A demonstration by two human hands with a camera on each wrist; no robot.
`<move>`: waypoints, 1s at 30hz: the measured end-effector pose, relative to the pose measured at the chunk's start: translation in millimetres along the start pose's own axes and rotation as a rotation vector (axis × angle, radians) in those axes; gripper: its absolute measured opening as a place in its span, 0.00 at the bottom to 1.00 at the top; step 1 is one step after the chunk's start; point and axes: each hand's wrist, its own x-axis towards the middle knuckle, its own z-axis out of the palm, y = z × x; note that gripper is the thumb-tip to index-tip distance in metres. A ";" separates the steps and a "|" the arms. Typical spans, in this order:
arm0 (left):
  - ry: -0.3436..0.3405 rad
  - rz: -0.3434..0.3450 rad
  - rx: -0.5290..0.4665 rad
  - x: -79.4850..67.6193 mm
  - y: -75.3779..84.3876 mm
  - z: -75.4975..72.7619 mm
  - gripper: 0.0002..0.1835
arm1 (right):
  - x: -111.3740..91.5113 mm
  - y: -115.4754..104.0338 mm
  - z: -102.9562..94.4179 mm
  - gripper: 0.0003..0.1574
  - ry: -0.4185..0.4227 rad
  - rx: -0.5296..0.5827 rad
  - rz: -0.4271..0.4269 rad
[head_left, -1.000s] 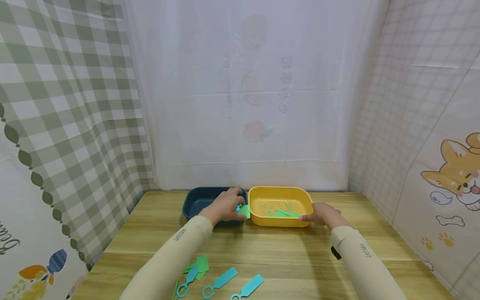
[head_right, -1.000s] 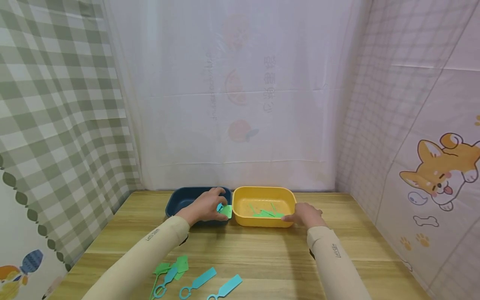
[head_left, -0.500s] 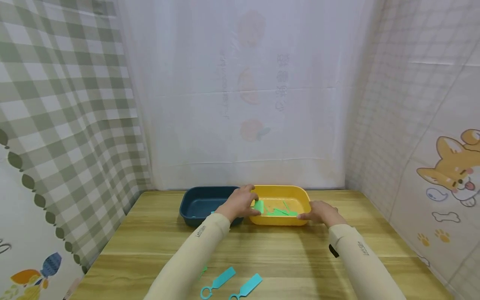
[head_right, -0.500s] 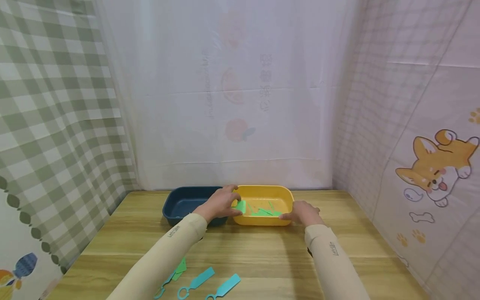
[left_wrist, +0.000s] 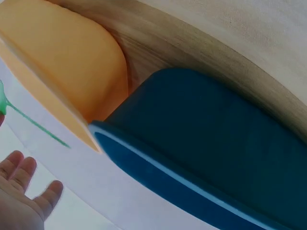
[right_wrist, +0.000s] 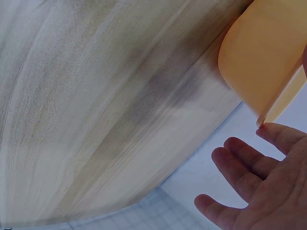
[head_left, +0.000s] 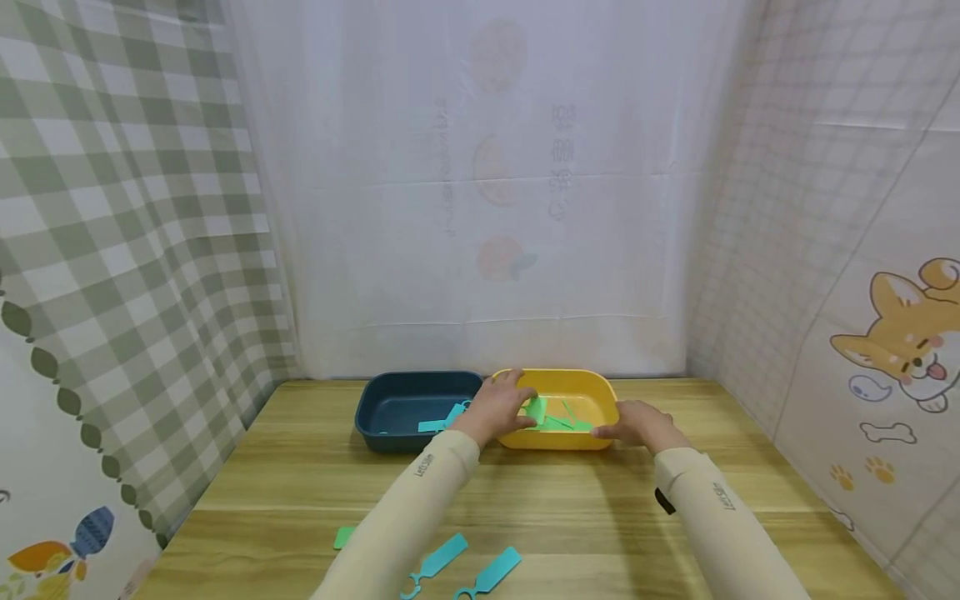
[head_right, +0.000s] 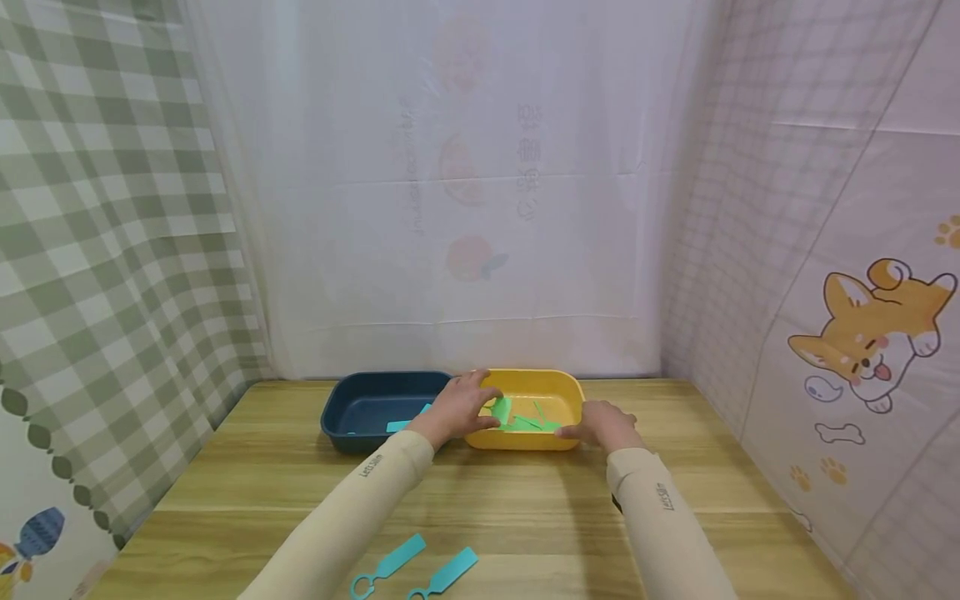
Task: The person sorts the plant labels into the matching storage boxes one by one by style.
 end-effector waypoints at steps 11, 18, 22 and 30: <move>-0.047 -0.038 0.043 -6.7 -4.9 2.3 0.24 | -1.6 -2.2 0.7 0.40 -0.002 0.003 0.009; -0.079 -0.030 0.051 -13.4 -14.2 -3.3 0.25 | -3.8 -3.4 -0.3 0.42 0.001 0.000 0.008; -0.094 -0.012 0.055 -19.4 -20.1 -2.8 0.25 | -3.8 -3.8 -0.6 0.41 0.000 0.000 0.007; -0.109 0.030 0.054 -35.1 -31.7 -1.3 0.26 | -3.0 -1.6 -0.3 0.38 0.004 -0.001 0.017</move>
